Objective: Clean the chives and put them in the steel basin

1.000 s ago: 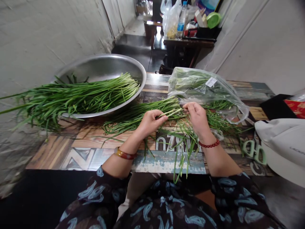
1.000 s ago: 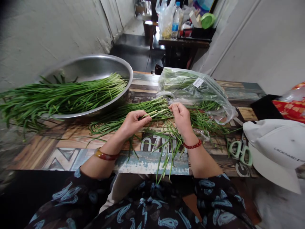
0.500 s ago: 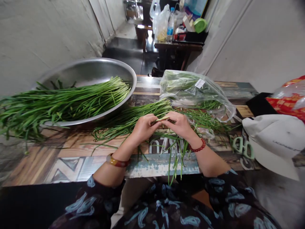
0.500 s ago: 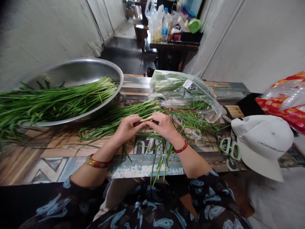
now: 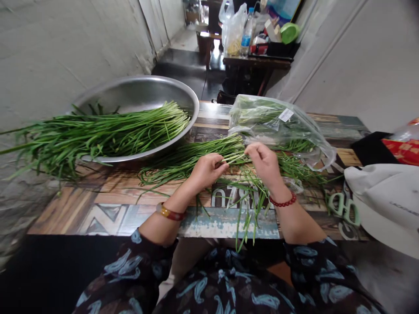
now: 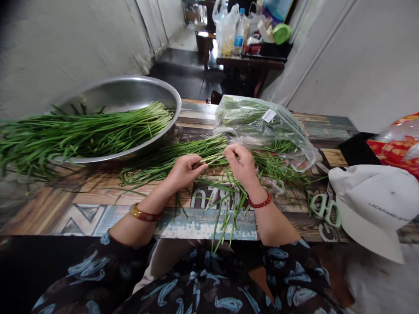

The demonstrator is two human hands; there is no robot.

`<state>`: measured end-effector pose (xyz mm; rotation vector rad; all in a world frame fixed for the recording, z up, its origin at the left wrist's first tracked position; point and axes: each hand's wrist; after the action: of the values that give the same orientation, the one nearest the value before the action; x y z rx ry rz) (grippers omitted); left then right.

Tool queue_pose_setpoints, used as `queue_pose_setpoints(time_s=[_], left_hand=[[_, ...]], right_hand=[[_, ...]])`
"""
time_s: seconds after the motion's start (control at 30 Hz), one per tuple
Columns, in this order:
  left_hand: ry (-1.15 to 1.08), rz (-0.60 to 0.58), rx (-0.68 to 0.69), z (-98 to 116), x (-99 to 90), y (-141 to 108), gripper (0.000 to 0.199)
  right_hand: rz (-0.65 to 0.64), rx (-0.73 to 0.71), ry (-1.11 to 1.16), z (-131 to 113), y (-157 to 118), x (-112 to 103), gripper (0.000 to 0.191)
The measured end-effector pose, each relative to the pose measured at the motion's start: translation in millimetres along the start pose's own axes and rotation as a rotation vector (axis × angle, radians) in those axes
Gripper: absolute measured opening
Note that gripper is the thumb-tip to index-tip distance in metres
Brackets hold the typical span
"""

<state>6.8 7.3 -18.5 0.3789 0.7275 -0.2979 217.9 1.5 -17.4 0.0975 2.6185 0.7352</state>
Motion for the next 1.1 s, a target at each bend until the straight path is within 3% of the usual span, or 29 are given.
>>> queue_pose_setpoints(time_s=[0.17,0.37,0.47,0.63,0.77,0.9,1.0,1.1], left_hand=[[0.135,-0.024,0.022,2,1.5,-3,0.030],[0.429,-0.035,0.084,6,6.9,-13,0.026],[0.464,-0.067,0.103,7,8.4,-14,0.029],[0.421,-0.080,0.105,11,9.8,-15,0.027],[0.409,-0.069,0.106,13,13.5,-19,0.021],[0.353,-0.069,0.102,13,12.0,-18,0.022],[0.143,0.029,0.040,10,3.0,-12,0.027],[-0.091,0.187,-0.029,2,-8.6,-3,0.027]], right_hand=[[-0.147,-0.221,-0.263,-13,-5,12,0.013],[-0.288,-0.269,-0.318,0,-7,9,0.016],[-0.320,-0.303,-0.304,-2,-6,8,0.013],[-0.178,-0.242,-0.148,-11,-11,20,0.020],[-0.083,0.026,0.061,-5,-18,32,0.022],[0.122,0.251,0.271,13,-13,24,0.029],[0.196,0.277,0.299,24,-3,8,0.037],[0.213,0.241,0.182,30,4,-6,0.044]])
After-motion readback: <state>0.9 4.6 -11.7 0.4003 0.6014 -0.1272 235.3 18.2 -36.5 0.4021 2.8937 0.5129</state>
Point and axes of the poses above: each hand's wrist, its own y-axis towards the middle knuckle, its own x-axis out of the palm, z = x × y, and after that the axes turned 3 degrees about -x, right-handed
